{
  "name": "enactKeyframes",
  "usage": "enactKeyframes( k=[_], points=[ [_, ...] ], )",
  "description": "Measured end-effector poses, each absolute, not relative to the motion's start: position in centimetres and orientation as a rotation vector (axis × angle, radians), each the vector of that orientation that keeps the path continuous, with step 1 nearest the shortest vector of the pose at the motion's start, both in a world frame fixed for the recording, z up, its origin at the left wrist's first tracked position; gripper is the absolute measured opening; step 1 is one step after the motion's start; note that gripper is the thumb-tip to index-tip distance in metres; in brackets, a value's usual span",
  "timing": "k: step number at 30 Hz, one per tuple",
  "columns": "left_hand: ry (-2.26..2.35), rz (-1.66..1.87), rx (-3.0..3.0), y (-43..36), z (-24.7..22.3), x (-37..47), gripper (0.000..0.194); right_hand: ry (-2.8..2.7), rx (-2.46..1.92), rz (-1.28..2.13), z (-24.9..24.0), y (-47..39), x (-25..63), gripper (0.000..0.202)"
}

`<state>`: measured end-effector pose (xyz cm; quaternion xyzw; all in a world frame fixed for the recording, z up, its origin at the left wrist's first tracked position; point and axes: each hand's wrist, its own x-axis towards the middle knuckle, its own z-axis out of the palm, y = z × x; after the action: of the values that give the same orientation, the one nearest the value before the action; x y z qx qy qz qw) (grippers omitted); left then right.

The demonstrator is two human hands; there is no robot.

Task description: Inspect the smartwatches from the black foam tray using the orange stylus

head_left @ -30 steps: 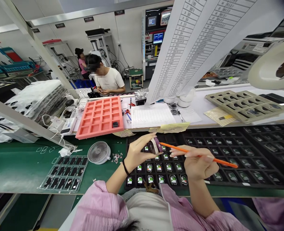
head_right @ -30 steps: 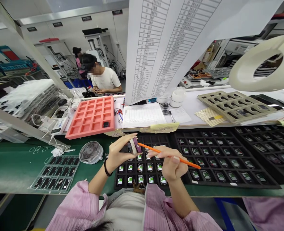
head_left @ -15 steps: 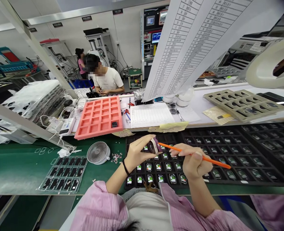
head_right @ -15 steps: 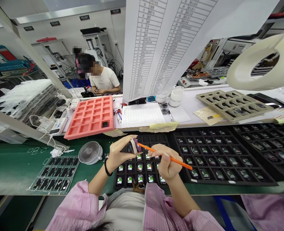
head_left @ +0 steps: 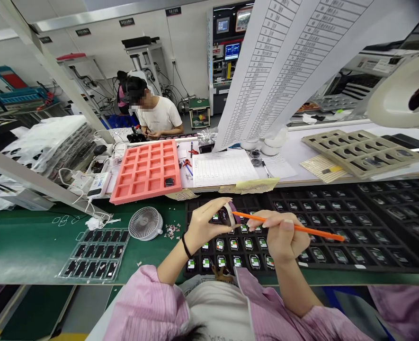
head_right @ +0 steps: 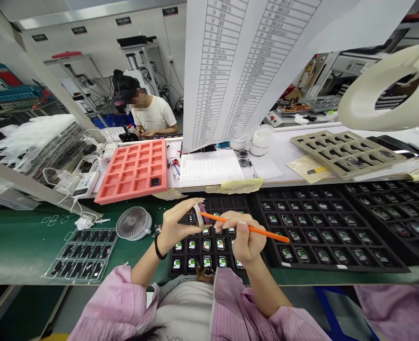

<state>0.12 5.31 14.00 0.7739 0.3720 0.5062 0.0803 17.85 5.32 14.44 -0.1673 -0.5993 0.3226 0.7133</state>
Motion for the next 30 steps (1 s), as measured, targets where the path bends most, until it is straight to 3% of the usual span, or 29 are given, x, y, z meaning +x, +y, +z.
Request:
enactKeyframes(
  k=[7, 10, 17, 23, 30],
  points=[
    [1.139, 1.515, 2.266, 5.4, 13.8, 0.2, 0.052, -1.416, -0.472, 0.669, 13.3, 5.6, 17.8, 0.025],
    [1.249, 1.34, 2.143, 6.2, 12.5, -0.6, 0.05, -1.449, -0.522, 0.682, 12.6, 6.1, 17.6, 0.026],
    [1.695, 0.535, 1.914, 11.0, 0.5, -6.0, 0.041, -1.107, -0.779, 0.766, 8.5, 7.6, 18.6, 0.029],
    [1.85, 0.444, 1.854, 16.7, -8.4, -7.6, 0.04, -1.144, -1.107, 0.989, 2.4, 7.4, 18.5, 0.037],
    [1.839, 0.381, 1.88, 20.2, -12.7, -9.3, 0.048, -1.193, -1.343, 1.165, -4.0, 8.6, 17.8, 0.044]
  ],
)
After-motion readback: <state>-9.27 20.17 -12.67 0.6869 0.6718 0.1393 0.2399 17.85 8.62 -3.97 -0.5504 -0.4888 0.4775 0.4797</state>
